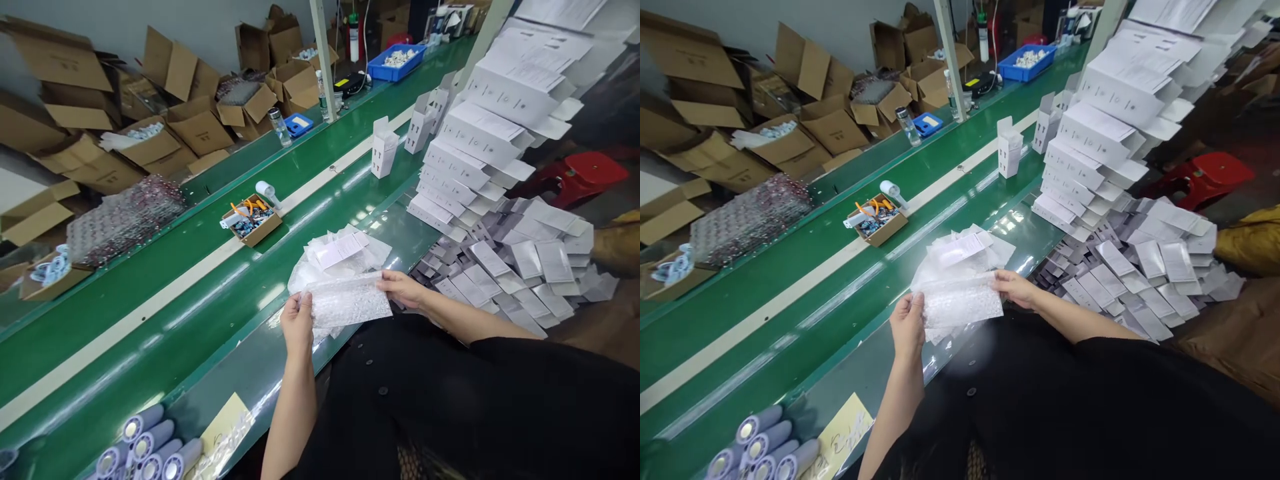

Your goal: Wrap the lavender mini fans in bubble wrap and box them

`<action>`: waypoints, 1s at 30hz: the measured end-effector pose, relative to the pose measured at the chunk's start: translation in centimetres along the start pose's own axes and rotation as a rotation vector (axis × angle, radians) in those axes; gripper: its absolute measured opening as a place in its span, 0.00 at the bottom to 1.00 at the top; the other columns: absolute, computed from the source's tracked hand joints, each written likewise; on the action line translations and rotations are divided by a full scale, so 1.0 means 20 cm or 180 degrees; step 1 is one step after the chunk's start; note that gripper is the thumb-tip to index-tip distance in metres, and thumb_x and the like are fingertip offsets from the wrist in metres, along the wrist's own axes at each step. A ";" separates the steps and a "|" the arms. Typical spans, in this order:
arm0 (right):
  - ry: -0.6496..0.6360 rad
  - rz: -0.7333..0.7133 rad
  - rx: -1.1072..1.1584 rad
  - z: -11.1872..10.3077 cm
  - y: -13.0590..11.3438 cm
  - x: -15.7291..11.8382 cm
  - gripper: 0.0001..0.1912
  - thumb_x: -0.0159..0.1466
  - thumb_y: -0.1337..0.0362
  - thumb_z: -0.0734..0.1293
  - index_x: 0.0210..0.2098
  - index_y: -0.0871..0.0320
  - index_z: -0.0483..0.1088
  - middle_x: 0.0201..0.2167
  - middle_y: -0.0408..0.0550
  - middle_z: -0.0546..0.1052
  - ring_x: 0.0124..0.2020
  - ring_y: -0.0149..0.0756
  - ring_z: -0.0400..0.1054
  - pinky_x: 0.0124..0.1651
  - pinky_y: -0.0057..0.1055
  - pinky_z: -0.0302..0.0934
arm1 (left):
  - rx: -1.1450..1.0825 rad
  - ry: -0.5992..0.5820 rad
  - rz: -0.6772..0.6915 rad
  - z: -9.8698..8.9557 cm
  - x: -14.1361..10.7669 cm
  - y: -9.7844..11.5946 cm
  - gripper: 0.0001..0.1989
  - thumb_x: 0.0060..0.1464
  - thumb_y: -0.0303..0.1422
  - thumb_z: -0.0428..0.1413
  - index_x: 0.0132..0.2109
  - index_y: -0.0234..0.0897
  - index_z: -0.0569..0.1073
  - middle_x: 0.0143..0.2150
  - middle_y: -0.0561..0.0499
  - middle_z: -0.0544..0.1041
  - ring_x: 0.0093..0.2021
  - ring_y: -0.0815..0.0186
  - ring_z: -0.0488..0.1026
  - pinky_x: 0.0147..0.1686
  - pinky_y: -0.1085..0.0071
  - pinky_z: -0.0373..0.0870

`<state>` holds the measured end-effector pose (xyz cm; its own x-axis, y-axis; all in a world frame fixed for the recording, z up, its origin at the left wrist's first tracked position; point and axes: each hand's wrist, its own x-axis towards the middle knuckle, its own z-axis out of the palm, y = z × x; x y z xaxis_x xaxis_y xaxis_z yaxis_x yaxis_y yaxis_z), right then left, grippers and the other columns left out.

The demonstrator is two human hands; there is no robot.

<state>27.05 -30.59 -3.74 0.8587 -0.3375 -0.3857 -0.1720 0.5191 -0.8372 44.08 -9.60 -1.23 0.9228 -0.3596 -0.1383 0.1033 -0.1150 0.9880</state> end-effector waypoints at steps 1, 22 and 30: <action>-0.0017 -0.0182 -0.0317 -0.04 -0.04 0.01 0.29 0.50 0.52 0.73 0.48 0.58 0.66 0.45 0.52 0.73 0.46 0.41 0.68 0.50 0.40 0.60 | -0.0006 -0.0132 0.0048 0.02 0.00 0.01 0.13 0.46 0.40 0.60 0.36 0.37 0.73 0.25 0.57 0.69 0.22 0.75 0.63 0.24 0.78 0.61; -0.0329 -0.0410 -0.1058 0.36 -0.02 0.44 0.16 0.59 0.49 0.63 0.31 0.56 0.62 0.23 0.39 0.66 0.23 0.29 0.61 0.26 0.26 0.58 | -0.0548 0.0528 -0.0702 0.17 -0.26 -0.27 0.15 0.52 0.40 0.57 0.41 0.31 0.72 0.36 0.47 0.74 0.35 0.65 0.72 0.36 0.66 0.70; -0.1026 -0.0930 -0.1840 0.66 0.03 0.65 0.17 0.57 0.57 0.66 0.44 0.55 0.63 0.30 0.42 0.71 0.26 0.31 0.67 0.31 0.30 0.64 | 0.0960 0.1195 -0.1180 -0.14 -0.31 -0.40 0.15 0.48 0.43 0.56 0.34 0.35 0.74 0.30 0.47 0.76 0.35 0.61 0.73 0.37 0.67 0.67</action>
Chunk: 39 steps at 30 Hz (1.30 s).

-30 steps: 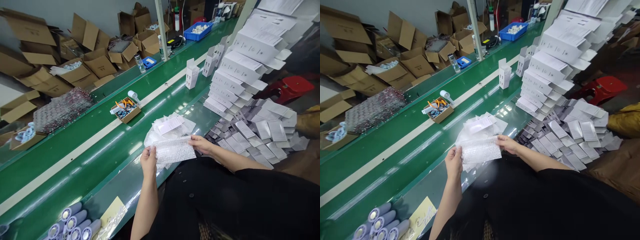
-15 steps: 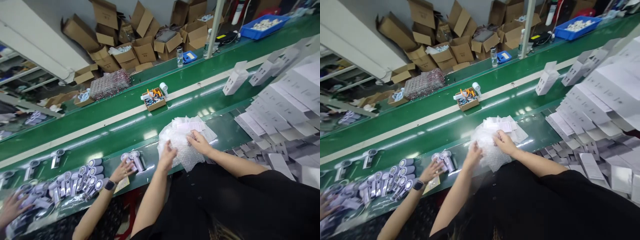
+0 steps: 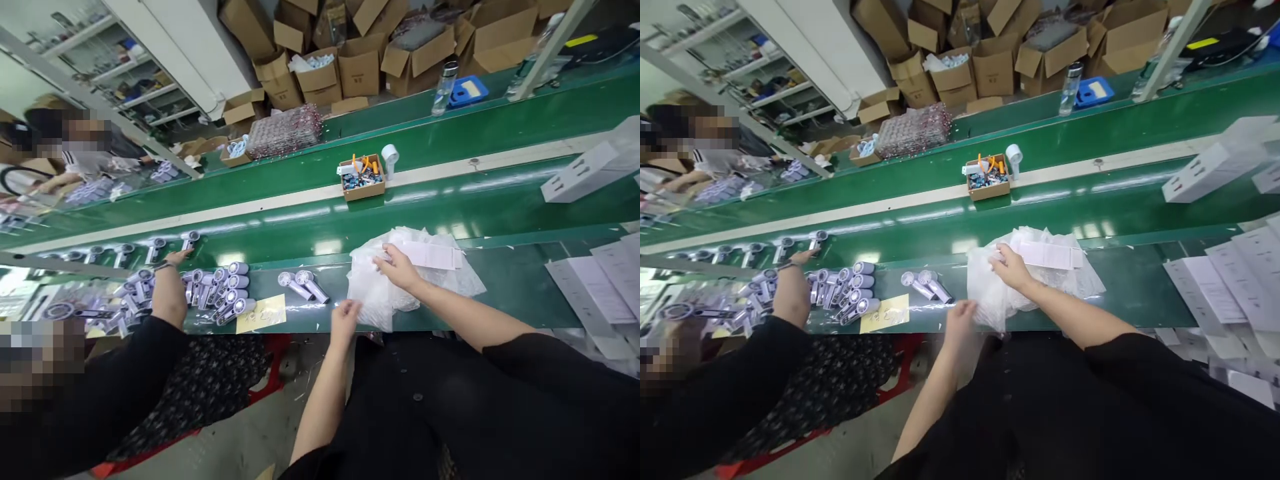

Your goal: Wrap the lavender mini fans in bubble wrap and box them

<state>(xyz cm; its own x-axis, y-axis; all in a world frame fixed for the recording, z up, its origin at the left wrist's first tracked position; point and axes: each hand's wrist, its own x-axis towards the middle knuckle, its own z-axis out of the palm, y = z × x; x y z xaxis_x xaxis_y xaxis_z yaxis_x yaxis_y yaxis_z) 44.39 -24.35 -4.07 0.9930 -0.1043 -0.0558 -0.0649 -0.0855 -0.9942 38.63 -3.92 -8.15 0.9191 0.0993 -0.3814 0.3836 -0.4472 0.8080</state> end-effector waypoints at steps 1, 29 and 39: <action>-0.0066 -0.0024 -0.0066 0.03 0.02 0.06 0.16 0.56 0.58 0.66 0.43 0.54 0.64 0.30 0.42 0.71 0.27 0.32 0.68 0.33 0.31 0.65 | 0.0211 0.0392 -0.0194 -0.06 0.05 -0.02 0.16 0.50 0.45 0.53 0.35 0.35 0.74 0.30 0.46 0.76 0.36 0.59 0.73 0.38 0.65 0.67; -0.0293 0.1630 0.2330 -0.02 -0.11 -0.29 0.17 0.53 0.68 0.71 0.40 0.56 0.65 0.30 0.43 0.73 0.27 0.31 0.69 0.32 0.34 0.71 | 0.2355 -0.0874 0.2898 0.03 0.13 -0.08 0.14 0.52 0.32 0.55 0.47 0.35 0.71 0.44 0.39 0.71 0.47 0.53 0.65 0.44 0.59 0.61; -0.0029 0.2177 0.3021 -0.23 0.04 -0.75 0.18 0.52 0.69 0.70 0.41 0.57 0.64 0.33 0.47 0.74 0.33 0.37 0.72 0.34 0.35 0.71 | 0.2225 -0.0657 0.3124 0.08 0.22 0.03 0.12 0.59 0.28 0.43 0.41 0.34 0.71 0.35 0.41 0.71 0.40 0.57 0.66 0.42 0.62 0.60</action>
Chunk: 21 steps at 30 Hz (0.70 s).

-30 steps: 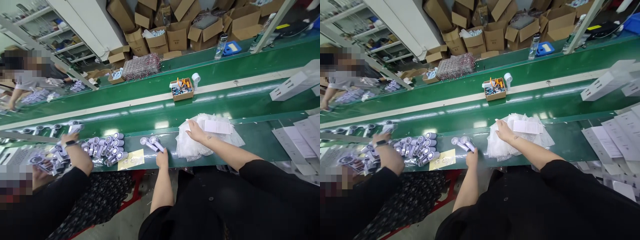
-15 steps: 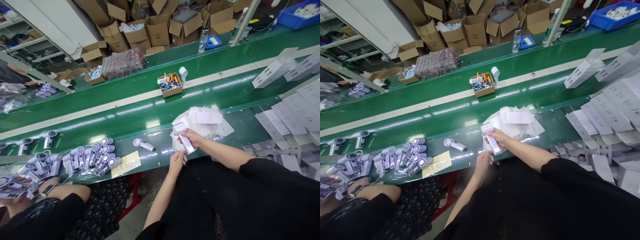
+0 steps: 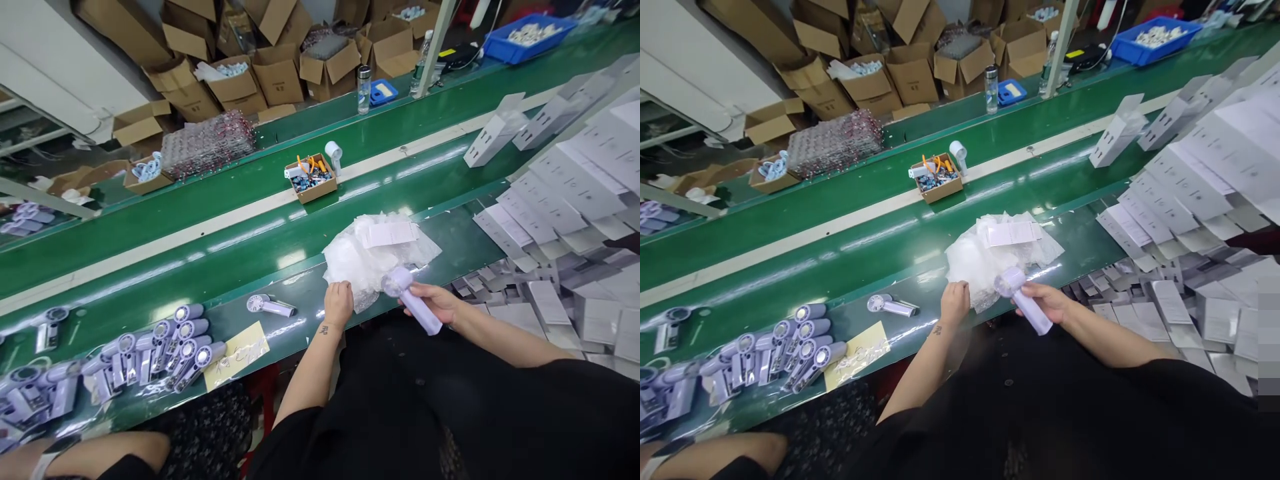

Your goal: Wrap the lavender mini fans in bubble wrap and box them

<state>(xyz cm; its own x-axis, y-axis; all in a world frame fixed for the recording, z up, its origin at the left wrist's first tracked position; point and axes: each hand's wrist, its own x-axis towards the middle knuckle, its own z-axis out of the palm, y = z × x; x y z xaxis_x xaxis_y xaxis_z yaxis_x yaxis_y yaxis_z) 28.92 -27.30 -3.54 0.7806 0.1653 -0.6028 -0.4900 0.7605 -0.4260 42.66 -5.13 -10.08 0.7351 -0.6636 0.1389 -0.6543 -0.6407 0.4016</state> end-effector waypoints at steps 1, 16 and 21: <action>-0.0212 0.0017 -0.0056 0.01 0.02 0.00 0.21 0.51 0.69 0.70 0.43 0.56 0.63 0.34 0.46 0.74 0.35 0.38 0.72 0.34 0.36 0.71 | -0.0292 0.0178 -0.0069 -0.03 0.01 0.04 0.12 0.60 0.29 0.43 0.41 0.35 0.71 0.35 0.42 0.71 0.40 0.58 0.67 0.42 0.63 0.61; 0.0125 0.0016 -0.0768 0.12 -0.08 0.00 0.14 0.50 0.67 0.71 0.33 0.62 0.64 0.24 0.47 0.74 0.25 0.36 0.70 0.26 0.35 0.70 | -0.1069 0.0987 0.0469 -0.25 -0.09 0.43 0.07 0.57 0.25 0.47 0.35 0.36 0.68 0.28 0.50 0.68 0.31 0.66 0.64 0.32 0.69 0.61; 0.0159 -0.0152 -0.0316 0.15 -0.10 -0.04 0.19 0.50 0.71 0.71 0.38 0.57 0.62 0.29 0.44 0.74 0.27 0.36 0.71 0.26 0.36 0.70 | -0.0709 0.0798 0.0979 -0.25 -0.05 0.56 0.08 0.56 0.22 0.45 0.36 0.35 0.68 0.30 0.48 0.70 0.32 0.65 0.64 0.32 0.69 0.62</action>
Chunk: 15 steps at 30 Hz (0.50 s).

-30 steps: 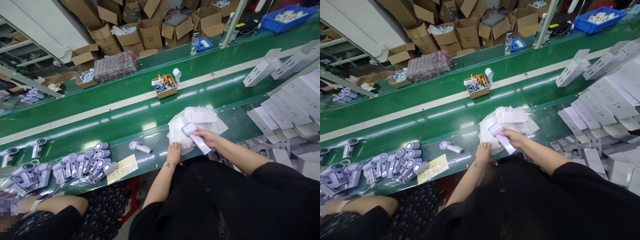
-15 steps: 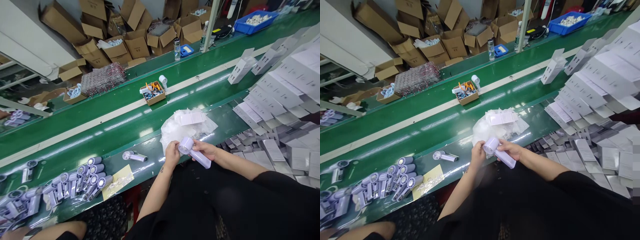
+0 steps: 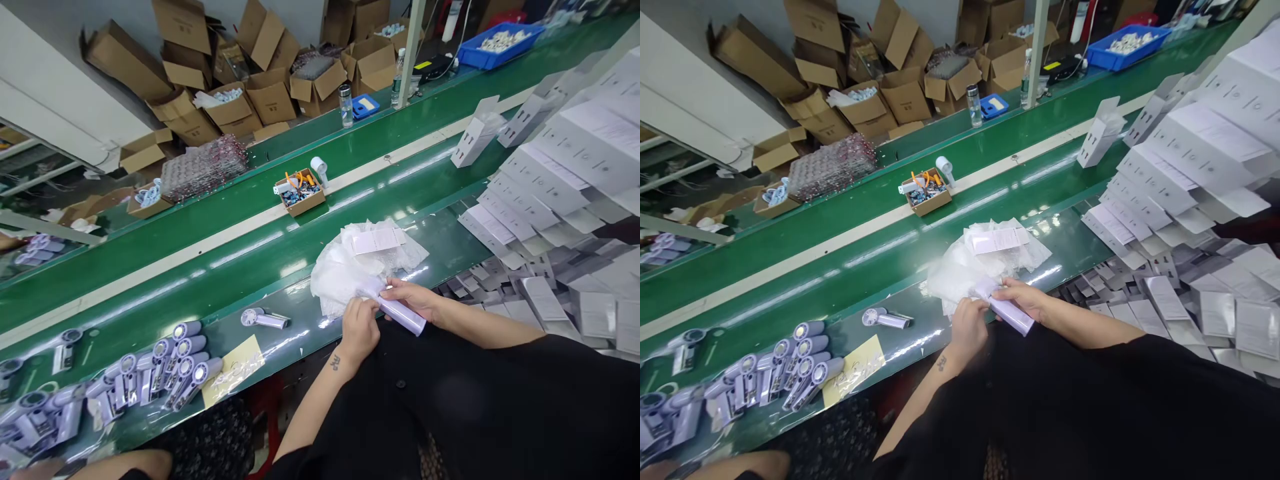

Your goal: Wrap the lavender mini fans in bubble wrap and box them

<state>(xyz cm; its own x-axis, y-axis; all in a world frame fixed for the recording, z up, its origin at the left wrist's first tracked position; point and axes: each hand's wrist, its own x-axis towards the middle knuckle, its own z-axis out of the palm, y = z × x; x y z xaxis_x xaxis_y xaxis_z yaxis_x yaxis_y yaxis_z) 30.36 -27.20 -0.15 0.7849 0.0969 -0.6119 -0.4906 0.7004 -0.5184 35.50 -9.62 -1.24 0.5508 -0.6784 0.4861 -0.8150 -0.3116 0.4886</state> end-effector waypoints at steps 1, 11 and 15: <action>-0.0040 0.0026 0.0112 0.00 -0.01 -0.01 0.19 0.50 0.72 0.71 0.39 0.57 0.61 0.30 0.43 0.74 0.28 0.35 0.71 0.27 0.36 0.70 | -0.0022 -0.0064 0.0054 0.01 0.04 0.02 0.08 0.56 0.22 0.45 0.36 0.35 0.67 0.30 0.48 0.71 0.32 0.64 0.64 0.33 0.68 0.63; 0.0759 0.0108 0.0796 -0.22 0.09 -0.20 0.09 0.57 0.72 0.66 0.34 0.58 0.62 0.23 0.41 0.72 0.23 0.31 0.70 0.29 0.28 0.68 | -0.0473 -0.1809 0.0717 0.08 0.22 0.17 0.07 0.54 0.24 0.47 0.35 0.37 0.70 0.31 0.48 0.72 0.33 0.64 0.68 0.34 0.68 0.66; 0.0898 0.0435 0.0471 -0.28 0.15 -0.21 0.04 0.59 0.67 0.65 0.32 0.61 0.65 0.25 0.47 0.74 0.24 0.32 0.71 0.27 0.25 0.66 | -0.1000 -0.1556 -0.0063 0.16 0.27 0.20 0.09 0.56 0.25 0.46 0.35 0.37 0.70 0.33 0.49 0.74 0.35 0.65 0.70 0.38 0.69 0.66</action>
<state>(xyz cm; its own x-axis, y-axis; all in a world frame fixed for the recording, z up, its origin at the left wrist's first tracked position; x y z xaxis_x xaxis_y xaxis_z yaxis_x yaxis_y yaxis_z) 23.46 -29.43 -2.54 0.5702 0.0121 -0.8214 -0.5075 0.7914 -0.3407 34.67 -16.64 0.93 0.3575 -0.9262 0.1200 -0.6717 -0.1657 0.7220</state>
